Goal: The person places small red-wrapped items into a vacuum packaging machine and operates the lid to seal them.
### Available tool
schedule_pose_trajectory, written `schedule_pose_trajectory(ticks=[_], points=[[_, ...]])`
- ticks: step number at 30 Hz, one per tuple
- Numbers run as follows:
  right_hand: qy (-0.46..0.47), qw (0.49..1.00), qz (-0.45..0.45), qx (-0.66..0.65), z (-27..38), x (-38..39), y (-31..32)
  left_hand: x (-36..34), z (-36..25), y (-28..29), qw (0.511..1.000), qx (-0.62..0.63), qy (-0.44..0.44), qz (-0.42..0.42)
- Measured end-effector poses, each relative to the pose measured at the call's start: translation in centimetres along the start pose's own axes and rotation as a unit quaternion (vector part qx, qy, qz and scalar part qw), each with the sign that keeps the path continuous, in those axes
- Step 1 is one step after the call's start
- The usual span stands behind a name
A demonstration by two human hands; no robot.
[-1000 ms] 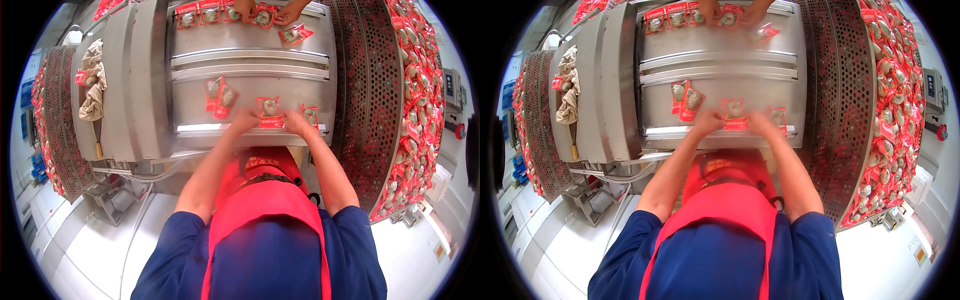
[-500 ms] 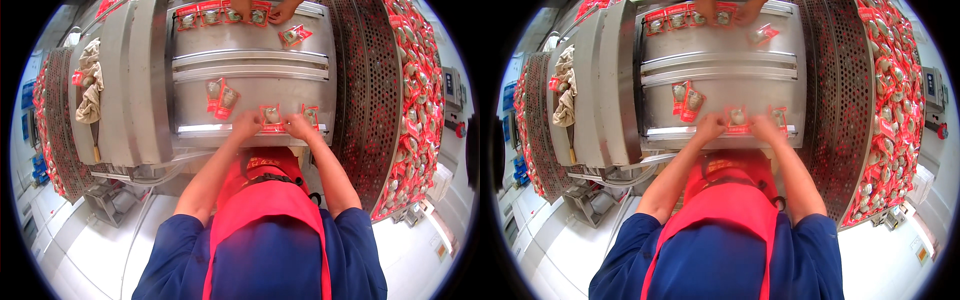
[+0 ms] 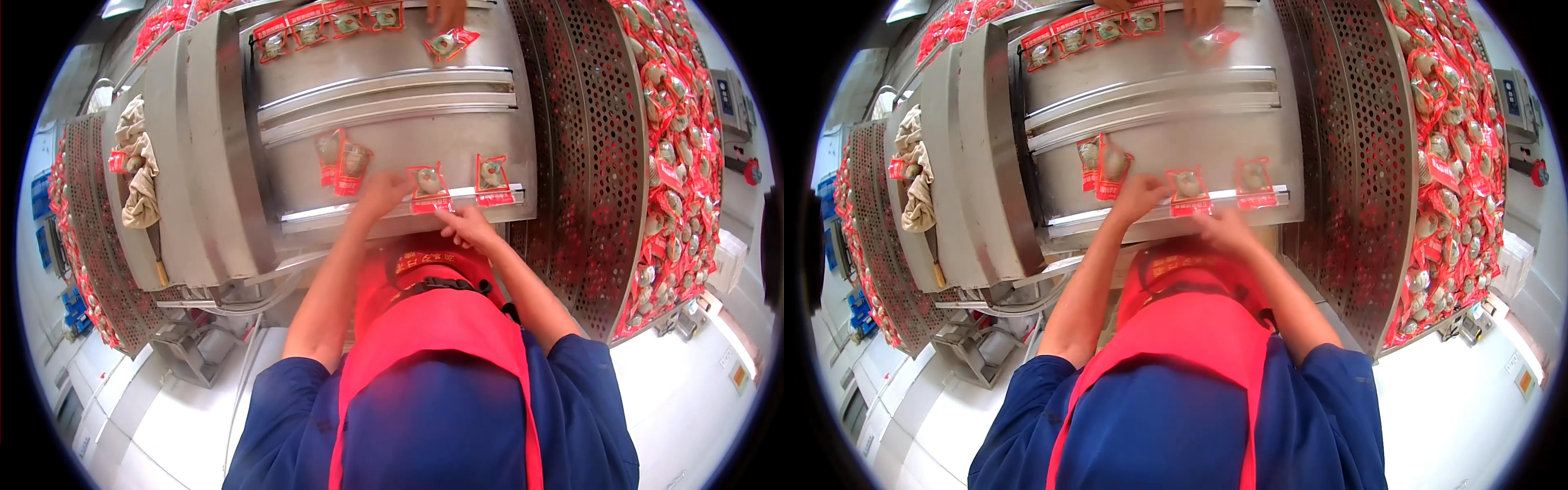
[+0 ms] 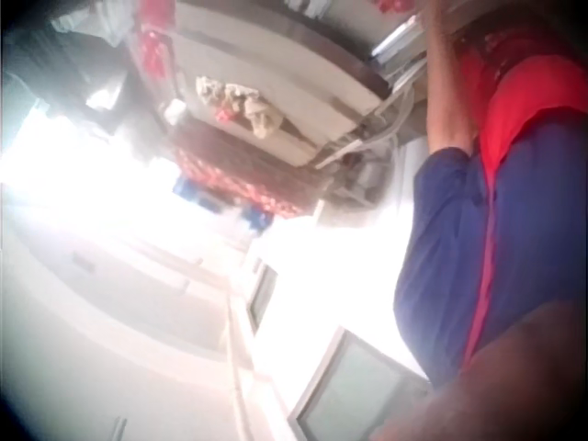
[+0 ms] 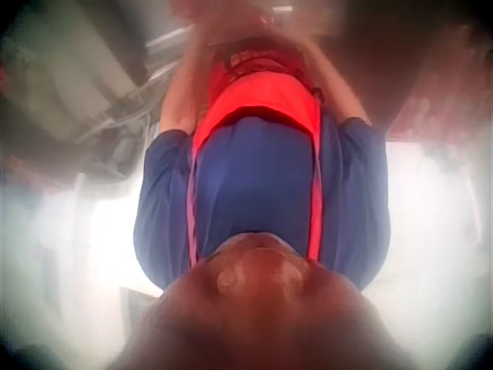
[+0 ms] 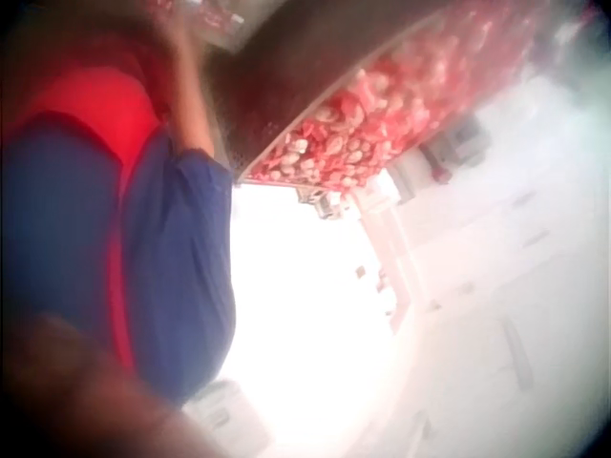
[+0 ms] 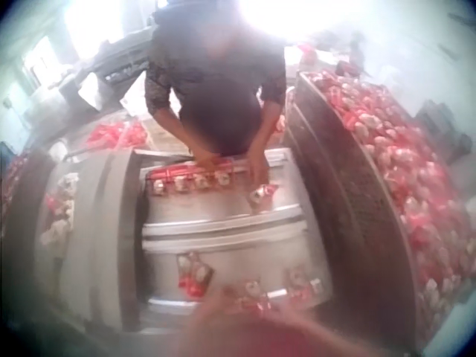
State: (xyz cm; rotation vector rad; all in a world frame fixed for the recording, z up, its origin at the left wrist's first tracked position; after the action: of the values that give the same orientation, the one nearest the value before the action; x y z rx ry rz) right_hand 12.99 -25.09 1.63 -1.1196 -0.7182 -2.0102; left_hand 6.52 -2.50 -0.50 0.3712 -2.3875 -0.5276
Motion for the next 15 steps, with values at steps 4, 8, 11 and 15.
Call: schedule_pose_trajectory(ticks=[4, 8, 11, 15], points=[[-0.099, 0.94, -0.044, -0.322, -3.4, -1.6, -1.6, 0.4, -1.2, -1.0, 0.984, 0.179, 0.011, 0.015], [-0.098, 0.935, -0.077, -0.332, -3.7, -1.3, -1.4, -0.2, -2.0, -2.1, 0.976, 0.2, 0.056, 0.069], [-0.066, 0.932, -0.124, -0.335, -3.4, -1.7, 1.0, -1.3, -1.8, -3.8, 0.97, 0.224, 0.043, 0.079], [-0.054, 0.945, -0.123, -0.298, -4.5, -2.1, 1.7, -2.3, -0.9, -5.5, 0.955, 0.277, 0.034, 0.1]])
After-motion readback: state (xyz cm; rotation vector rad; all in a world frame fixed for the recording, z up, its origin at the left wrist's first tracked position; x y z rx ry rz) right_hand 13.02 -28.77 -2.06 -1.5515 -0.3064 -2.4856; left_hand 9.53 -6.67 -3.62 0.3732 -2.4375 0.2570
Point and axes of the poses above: each hand's wrist, its own x-axis away from the middle knuckle, its own y-axis out of the back of the hand, z = x × y, the point moved 5 cm from there along -x, towards the middle knuckle, and after that the axes turned 6 degrees about -z, right-handed, at the moved point
